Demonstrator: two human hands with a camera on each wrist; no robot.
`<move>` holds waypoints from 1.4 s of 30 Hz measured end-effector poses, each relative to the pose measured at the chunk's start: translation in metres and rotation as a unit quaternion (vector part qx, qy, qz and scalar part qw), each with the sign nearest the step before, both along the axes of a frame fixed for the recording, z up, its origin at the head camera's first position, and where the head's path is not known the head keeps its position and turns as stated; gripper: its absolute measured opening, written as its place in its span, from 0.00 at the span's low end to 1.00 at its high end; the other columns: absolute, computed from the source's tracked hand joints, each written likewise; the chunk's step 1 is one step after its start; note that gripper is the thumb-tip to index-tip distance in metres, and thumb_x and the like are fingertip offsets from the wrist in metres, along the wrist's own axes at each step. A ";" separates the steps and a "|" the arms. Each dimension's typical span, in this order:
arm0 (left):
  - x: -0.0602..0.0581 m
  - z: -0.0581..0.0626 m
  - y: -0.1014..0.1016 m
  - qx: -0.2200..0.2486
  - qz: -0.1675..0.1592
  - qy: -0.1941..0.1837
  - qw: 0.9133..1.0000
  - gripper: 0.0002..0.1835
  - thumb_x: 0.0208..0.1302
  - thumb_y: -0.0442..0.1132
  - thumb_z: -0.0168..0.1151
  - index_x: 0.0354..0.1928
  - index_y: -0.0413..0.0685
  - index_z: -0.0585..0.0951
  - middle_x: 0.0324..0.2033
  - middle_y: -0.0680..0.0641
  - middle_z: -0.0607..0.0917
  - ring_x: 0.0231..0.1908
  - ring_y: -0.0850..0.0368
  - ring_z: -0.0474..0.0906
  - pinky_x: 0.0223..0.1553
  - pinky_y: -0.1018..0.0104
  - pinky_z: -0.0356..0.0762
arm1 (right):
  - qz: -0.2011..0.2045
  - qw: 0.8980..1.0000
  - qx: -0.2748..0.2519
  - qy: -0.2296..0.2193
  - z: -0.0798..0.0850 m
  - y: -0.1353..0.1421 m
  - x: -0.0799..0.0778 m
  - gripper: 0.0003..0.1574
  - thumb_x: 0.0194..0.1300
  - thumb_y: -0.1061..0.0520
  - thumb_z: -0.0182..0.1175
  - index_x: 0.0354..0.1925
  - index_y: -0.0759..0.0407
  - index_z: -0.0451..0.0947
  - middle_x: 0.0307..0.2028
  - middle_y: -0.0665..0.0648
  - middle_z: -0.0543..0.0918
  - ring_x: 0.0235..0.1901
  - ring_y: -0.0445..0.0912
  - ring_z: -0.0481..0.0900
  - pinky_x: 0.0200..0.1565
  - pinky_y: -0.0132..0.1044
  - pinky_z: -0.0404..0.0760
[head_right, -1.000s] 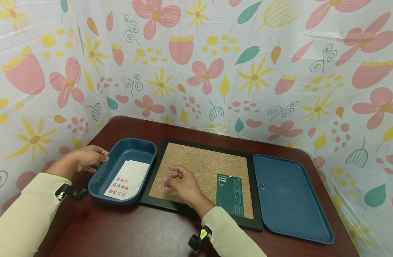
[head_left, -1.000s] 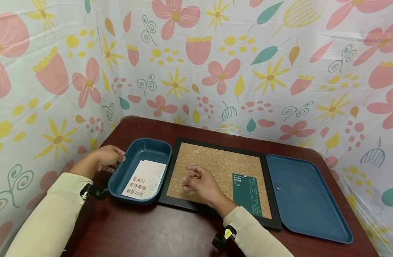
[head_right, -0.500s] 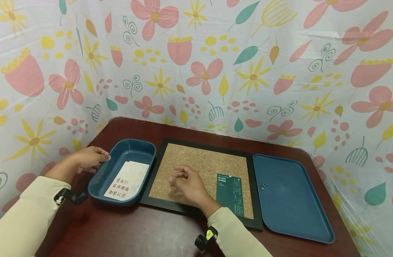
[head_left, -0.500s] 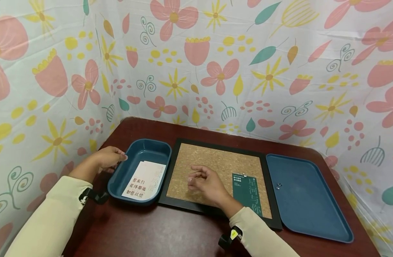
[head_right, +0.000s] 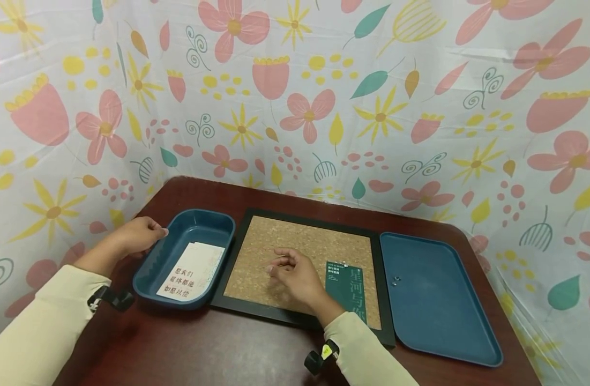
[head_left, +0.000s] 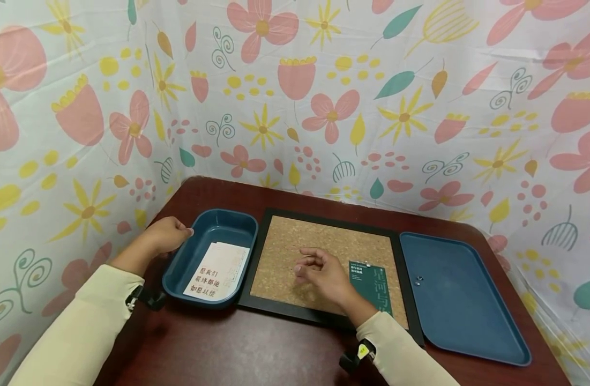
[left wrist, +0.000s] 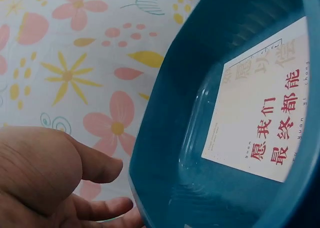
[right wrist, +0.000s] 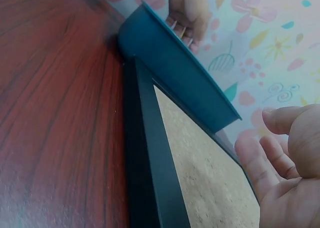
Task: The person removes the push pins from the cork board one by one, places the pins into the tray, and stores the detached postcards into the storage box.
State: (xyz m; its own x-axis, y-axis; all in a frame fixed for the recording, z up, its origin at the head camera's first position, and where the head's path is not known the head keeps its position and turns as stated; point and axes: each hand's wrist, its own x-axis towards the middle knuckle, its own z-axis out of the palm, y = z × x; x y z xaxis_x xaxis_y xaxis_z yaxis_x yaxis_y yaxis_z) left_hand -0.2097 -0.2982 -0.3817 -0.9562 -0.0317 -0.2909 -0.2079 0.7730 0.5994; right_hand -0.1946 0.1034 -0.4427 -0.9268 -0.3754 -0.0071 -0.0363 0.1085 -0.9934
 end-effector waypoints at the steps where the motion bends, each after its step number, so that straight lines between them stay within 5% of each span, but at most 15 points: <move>1: 0.000 0.001 0.001 -0.012 -0.002 0.008 1.000 0.18 0.79 0.46 0.52 0.48 0.32 0.73 0.35 0.38 0.77 0.32 0.46 0.76 0.30 0.56 0.78 | -0.002 1.000 0.008 0.006 0.000 0.001 0.000 0.32 0.70 0.69 0.63 0.68 0.75 0.66 0.53 0.77 0.79 0.45 0.60 0.86 0.45 0.49 0.87; 7: 0.005 0.008 0.013 -0.069 -0.012 0.052 0.996 0.25 0.78 0.48 0.54 0.56 0.29 0.71 0.49 0.29 0.79 0.46 0.36 0.76 0.44 0.44 0.78 | -0.024 0.997 0.052 0.046 0.001 0.010 -0.002 0.30 0.69 0.67 0.66 0.66 0.71 0.72 0.49 0.70 0.84 0.42 0.52 0.87 0.42 0.44 0.88; 13: 0.012 0.015 0.031 -0.098 -0.009 0.120 0.988 0.25 0.78 0.49 0.55 0.59 0.31 0.74 0.51 0.30 0.81 0.50 0.33 0.75 0.47 0.38 0.75 | -0.031 0.990 0.112 0.079 0.001 0.020 -0.003 0.30 0.69 0.64 0.67 0.67 0.67 0.73 0.48 0.64 0.86 0.44 0.50 0.85 0.42 0.35 0.85; 21: 0.018 0.020 0.064 -0.096 -0.081 0.181 0.975 0.24 0.79 0.48 0.55 0.64 0.36 0.75 0.60 0.34 0.80 0.60 0.32 0.73 0.57 0.33 0.70 | -0.037 0.980 0.168 0.098 0.004 0.032 -0.003 0.30 0.69 0.62 0.67 0.67 0.64 0.74 0.50 0.61 0.85 0.47 0.49 0.83 0.47 0.41 0.82; 30: 0.033 0.013 0.097 -0.132 -0.179 0.287 0.932 0.27 0.76 0.50 0.60 0.70 0.45 0.74 0.66 0.41 0.78 0.69 0.35 0.65 0.68 0.34 0.61 | -0.054 0.967 0.209 0.134 0.002 0.047 -0.006 0.29 0.69 0.63 0.67 0.65 0.65 0.75 0.48 0.61 0.85 0.46 0.50 0.83 0.50 0.48 0.81; 36: 0.048 0.011 0.117 -0.150 -0.244 0.298 0.911 0.30 0.78 0.56 0.55 0.75 0.55 0.70 0.73 0.46 0.70 0.76 0.38 0.53 0.71 0.34 0.55 | -0.051 0.960 0.227 0.155 -0.001 0.062 -0.008 0.29 0.70 0.62 0.67 0.66 0.64 0.74 0.48 0.60 0.84 0.45 0.48 0.83 0.50 0.48 0.81; 42: 0.060 0.010 0.139 -0.168 -0.311 0.305 0.884 0.31 0.79 0.60 0.50 0.77 0.57 0.68 0.76 0.50 0.65 0.79 0.45 0.43 0.76 0.46 0.45 | -0.054 0.953 0.250 0.163 -0.003 0.075 -0.010 0.29 0.70 0.61 0.68 0.66 0.65 0.74 0.48 0.58 0.83 0.45 0.48 0.82 0.49 0.47 0.82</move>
